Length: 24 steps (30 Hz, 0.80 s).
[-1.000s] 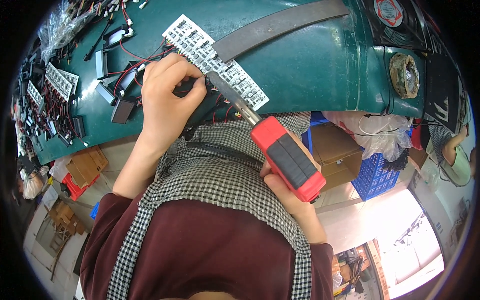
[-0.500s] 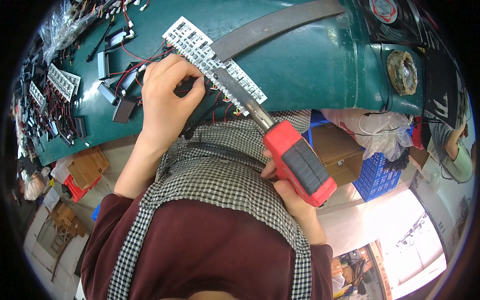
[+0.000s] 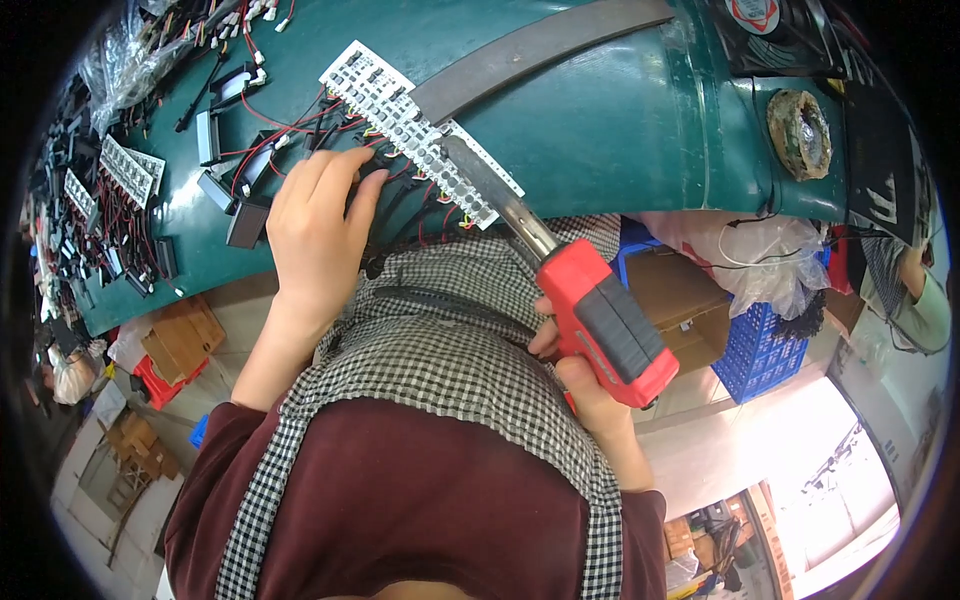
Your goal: The person picks up circuit boards and wires from the workbench and solders wire connections onto the boards using a soldering gun.
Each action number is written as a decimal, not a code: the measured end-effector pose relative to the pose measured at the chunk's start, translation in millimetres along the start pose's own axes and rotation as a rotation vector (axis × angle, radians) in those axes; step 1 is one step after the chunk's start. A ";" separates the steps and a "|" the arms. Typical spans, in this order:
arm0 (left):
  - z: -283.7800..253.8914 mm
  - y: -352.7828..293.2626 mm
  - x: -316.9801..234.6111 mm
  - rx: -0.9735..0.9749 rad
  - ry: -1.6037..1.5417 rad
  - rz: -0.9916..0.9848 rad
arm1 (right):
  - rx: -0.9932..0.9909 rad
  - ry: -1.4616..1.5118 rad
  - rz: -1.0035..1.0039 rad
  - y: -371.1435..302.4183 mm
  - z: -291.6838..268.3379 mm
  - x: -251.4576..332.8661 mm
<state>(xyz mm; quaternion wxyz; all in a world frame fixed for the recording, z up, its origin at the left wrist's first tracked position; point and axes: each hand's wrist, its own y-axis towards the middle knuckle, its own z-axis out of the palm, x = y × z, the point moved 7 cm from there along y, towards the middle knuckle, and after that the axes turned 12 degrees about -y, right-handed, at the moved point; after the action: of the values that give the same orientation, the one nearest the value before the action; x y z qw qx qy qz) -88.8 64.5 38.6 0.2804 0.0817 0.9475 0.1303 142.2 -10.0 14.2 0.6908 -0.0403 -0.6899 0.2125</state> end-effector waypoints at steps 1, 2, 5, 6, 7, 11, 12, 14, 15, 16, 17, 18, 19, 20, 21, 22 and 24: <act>-0.4 -1.8 2.5 0.013 -0.027 -0.028 | -0.003 -0.001 -0.003 -0.8 -0.4 -0.5; -1.8 -0.1 4.4 0.014 -0.026 -0.025 | -0.006 -0.002 -0.005 -1.4 -0.6 -0.8; -6.7 9.3 -2.1 0.003 -0.109 0.122 | -0.020 -0.003 -0.035 0.8 -1.4 1.6; -4.3 12.8 2.4 0.052 -0.198 0.039 | -0.022 0.000 -0.035 0.7 -1.2 1.3; -0.8 14.3 6.9 0.100 -0.288 -0.046 | -0.022 0.004 -0.029 0.8 -0.5 1.0; 2.7 12.8 19.1 0.079 -0.493 -0.244 | -0.024 0.017 -0.020 1.0 2.2 1.4; 1.6 15.1 16.4 0.100 -0.492 -0.228 | -0.027 0.017 -0.020 1.3 2.4 0.9; 3.5 14.7 15.7 0.120 -0.491 -0.215 | -0.030 0.015 -0.041 2.3 2.3 1.5; 5.0 13.0 16.2 0.085 -0.498 -0.174 | -0.030 0.014 -0.040 2.5 2.1 0.9; 5.4 11.0 16.9 0.050 -0.503 -0.133 | -0.029 0.015 -0.037 3.0 2.3 0.5; 9.0 8.4 18.7 0.049 -0.503 -0.134 | -0.027 0.015 -0.035 3.4 2.6 0.1; 9.2 6.6 14.8 0.016 -0.462 -0.052 | -0.026 0.015 -0.035 3.8 3.0 0.1; 8.1 5.6 10.1 -0.015 -0.422 0.029 | -0.025 0.014 -0.036 4.0 2.9 -0.1; 8.0 5.7 10.1 -0.015 -0.423 0.029 | -0.024 0.012 -0.036 4.3 2.9 -0.1; 7.6 5.7 7.3 -0.007 -0.366 0.063 | -0.025 0.011 -0.035 4.9 3.2 0.3; 7.1 5.1 4.2 0.001 -0.308 0.096 | -0.022 0.021 -0.040 5.0 4.1 1.5; 5.8 4.7 -0.4 -0.006 -0.268 0.115 | -0.019 0.030 -0.042 5.0 4.8 2.1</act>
<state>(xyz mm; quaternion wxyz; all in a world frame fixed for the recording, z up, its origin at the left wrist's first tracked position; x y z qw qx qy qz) -84.8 70.0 35.4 0.3967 0.1516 0.8950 0.1366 136.3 -5.9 14.6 0.7050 -0.0352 -0.6822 0.1907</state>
